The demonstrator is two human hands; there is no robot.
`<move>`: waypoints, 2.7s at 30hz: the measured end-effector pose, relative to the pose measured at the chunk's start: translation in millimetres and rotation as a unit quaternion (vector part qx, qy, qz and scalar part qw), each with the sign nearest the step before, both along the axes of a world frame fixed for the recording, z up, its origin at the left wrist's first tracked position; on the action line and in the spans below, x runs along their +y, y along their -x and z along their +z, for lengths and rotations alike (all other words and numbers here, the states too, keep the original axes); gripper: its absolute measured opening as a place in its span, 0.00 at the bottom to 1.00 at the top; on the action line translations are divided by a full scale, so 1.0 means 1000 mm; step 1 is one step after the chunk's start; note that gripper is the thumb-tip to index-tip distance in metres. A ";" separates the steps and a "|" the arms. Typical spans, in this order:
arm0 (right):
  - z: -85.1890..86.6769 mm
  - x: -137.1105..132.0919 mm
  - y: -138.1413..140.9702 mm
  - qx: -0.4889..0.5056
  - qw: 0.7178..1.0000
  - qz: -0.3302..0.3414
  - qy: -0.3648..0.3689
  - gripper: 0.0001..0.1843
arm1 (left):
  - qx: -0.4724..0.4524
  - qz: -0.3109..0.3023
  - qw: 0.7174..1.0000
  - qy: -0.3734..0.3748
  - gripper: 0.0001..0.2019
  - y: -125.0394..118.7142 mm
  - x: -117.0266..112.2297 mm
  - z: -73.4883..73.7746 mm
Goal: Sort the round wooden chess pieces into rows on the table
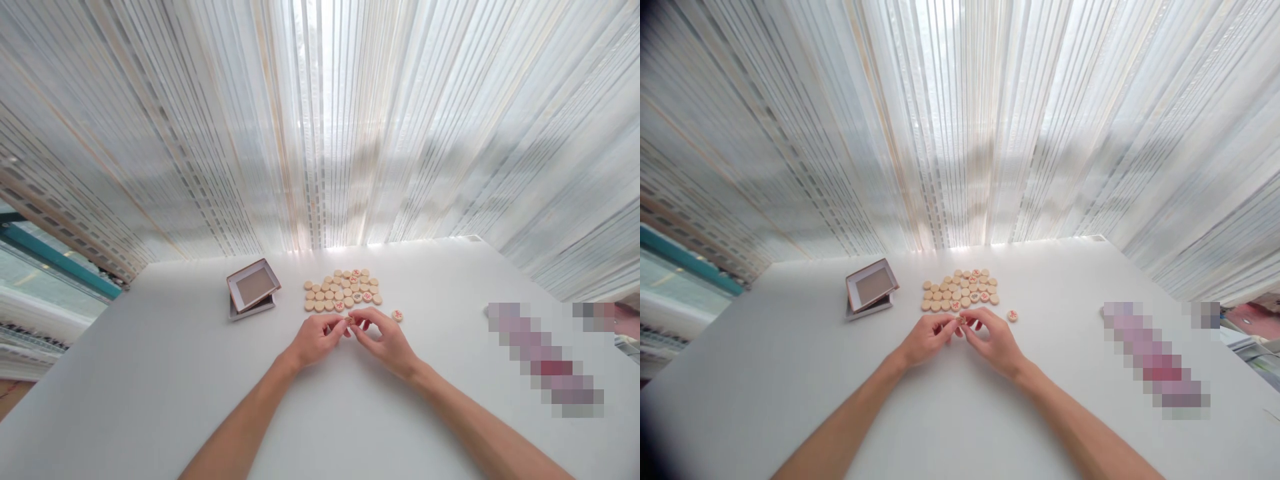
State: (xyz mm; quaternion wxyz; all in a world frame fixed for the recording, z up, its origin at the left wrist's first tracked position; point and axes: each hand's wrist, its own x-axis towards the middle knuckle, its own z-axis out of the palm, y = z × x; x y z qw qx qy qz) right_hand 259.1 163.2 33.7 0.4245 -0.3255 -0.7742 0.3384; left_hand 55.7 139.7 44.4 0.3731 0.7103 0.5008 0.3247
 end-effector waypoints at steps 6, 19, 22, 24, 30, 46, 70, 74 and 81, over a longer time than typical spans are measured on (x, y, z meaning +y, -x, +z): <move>0.001 -0.001 0.000 0.012 0.998 0.013 0.064 0.13 | 0.040 -0.006 0.999 -0.015 0.16 0.002 -0.001 -0.001; -0.003 0.002 -0.001 0.011 0.986 0.033 0.165 0.15 | -0.041 0.034 0.997 -0.054 0.12 -0.001 -0.002 -0.007; -0.004 0.004 -0.001 0.023 0.984 0.031 0.175 0.16 | -0.041 0.037 0.997 -0.058 0.12 -0.001 -0.002 -0.008; -0.004 0.005 -0.001 0.030 0.983 0.038 0.176 0.15 | -0.032 0.035 0.997 -0.056 0.12 -0.002 -0.002 -0.008; 0.000 0.004 -0.001 0.034 0.982 0.054 0.177 0.11 | -0.026 0.035 0.998 -0.048 0.13 -0.001 -0.001 -0.011; 0.001 0.004 0.002 0.029 0.977 0.022 0.210 0.16 | 0.038 0.042 0.996 -0.073 0.10 -0.008 -0.008 -0.003; -0.001 0.007 -0.001 0.002 0.978 0.031 0.206 0.19 | 0.045 0.035 0.995 -0.086 0.08 -0.007 -0.008 -0.005; 0.002 0.005 0.000 0.023 0.976 0.040 0.210 0.16 | 0.053 0.035 0.994 -0.092 0.09 -0.008 -0.009 -0.003; 0.003 0.005 -0.002 0.029 0.977 0.053 0.202 0.14 | 0.048 0.039 0.995 -0.083 0.09 -0.008 -0.009 -0.002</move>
